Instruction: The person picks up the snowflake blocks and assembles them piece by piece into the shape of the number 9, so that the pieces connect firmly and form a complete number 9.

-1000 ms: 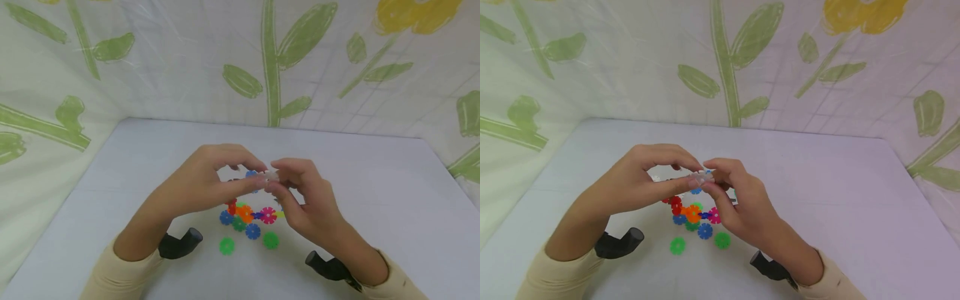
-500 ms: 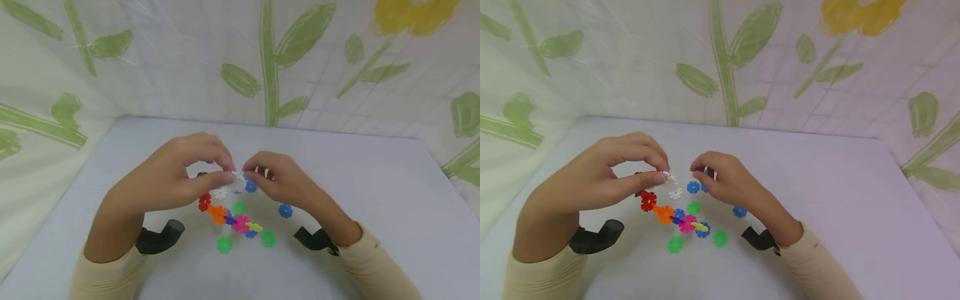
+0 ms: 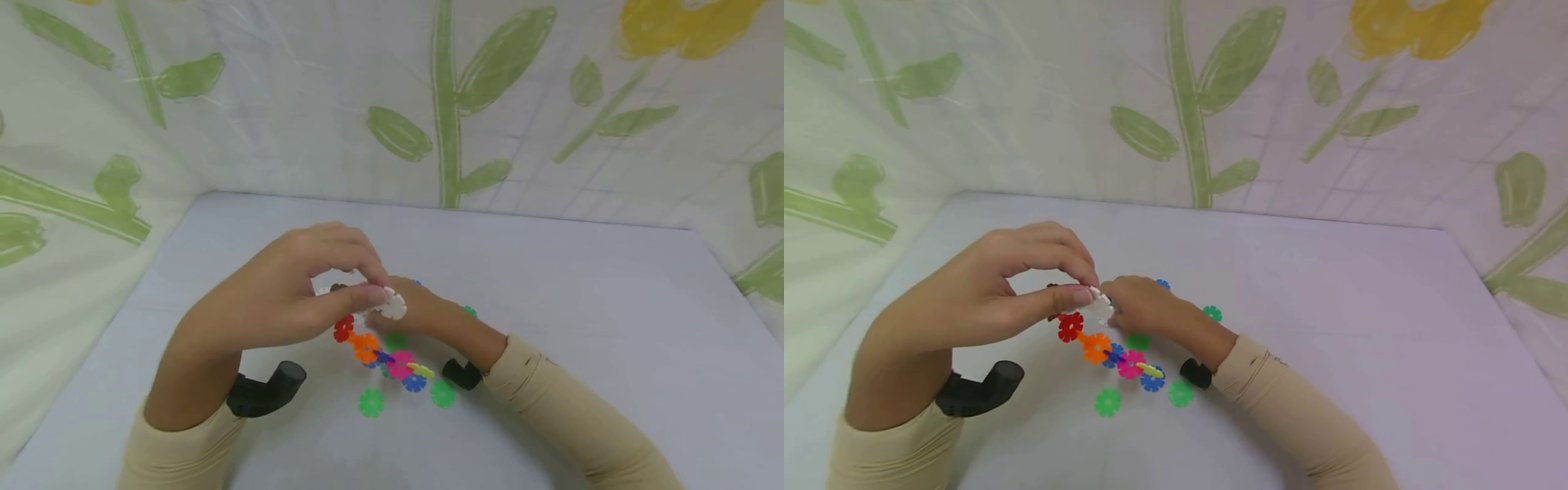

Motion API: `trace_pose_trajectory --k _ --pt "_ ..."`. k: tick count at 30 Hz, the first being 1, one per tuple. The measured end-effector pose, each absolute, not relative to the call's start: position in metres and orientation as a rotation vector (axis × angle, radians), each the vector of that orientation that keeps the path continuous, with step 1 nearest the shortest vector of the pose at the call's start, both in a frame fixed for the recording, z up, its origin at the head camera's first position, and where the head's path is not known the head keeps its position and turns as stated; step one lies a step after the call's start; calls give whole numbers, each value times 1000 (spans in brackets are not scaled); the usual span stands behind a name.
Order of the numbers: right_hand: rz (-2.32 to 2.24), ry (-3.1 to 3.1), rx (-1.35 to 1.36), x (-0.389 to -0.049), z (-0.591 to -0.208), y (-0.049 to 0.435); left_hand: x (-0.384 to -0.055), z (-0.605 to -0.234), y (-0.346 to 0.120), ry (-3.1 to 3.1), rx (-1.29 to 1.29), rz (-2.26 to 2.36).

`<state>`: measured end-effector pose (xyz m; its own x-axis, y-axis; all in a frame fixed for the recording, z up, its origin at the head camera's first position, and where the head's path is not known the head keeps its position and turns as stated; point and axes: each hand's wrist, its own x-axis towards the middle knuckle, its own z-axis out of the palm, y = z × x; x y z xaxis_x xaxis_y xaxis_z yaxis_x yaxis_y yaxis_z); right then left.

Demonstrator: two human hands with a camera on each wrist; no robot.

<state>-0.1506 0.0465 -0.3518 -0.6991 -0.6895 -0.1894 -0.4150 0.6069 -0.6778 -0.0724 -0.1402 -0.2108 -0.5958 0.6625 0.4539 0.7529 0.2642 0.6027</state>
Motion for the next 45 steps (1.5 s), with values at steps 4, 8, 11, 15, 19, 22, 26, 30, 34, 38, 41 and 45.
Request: trace_pose_trajectory --k 4,8,11,15,19,22,26,30,34,38,41,45 --pt "-929 2339 -909 -150 -351 48 -73 -212 -139 -2392 -1352 -1230" --pt "-958 2298 -971 -150 -347 53 -77 -216 -140 -2365 -1354 -1203" --pt "-937 2342 -1051 -149 -337 61 -82 -223 -141 -2360 -1356 -1154" --pt "-1099 2369 -1083 -140 -312 81 -81 -222 -141 -2418 -1283 -1094" --pt "-1487 2201 -1058 -123 -289 112 -78 -216 -137 -2475 -1189 -1043" --pt "-1721 2050 -1020 -109 -277 134 -81 -218 -133 -2460 -1184 -1017" --pt "-1896 1864 -1017 -96 -267 148 -84 -222 -126 -2420 -1209 -1014" --pt "-1945 1766 -1056 -91 -263 147 -84 -226 -118 -2355 -1234 -1037" --pt "-1951 1769 -1070 -89 -262 146 -83 -230 -112 -2304 -1237 -1052" --pt "-1999 1802 -1055 -87 -262 145 -81 -233 -107 -2243 -1193 -1045" --pt "-2058 1802 -1017 -85 -262 144 -80 -234 -102 -2165 -1161 -1026" --pt "-2118 1787 -986 -83 -261 144 -80 -235 -96 -2071 -1154 -993"
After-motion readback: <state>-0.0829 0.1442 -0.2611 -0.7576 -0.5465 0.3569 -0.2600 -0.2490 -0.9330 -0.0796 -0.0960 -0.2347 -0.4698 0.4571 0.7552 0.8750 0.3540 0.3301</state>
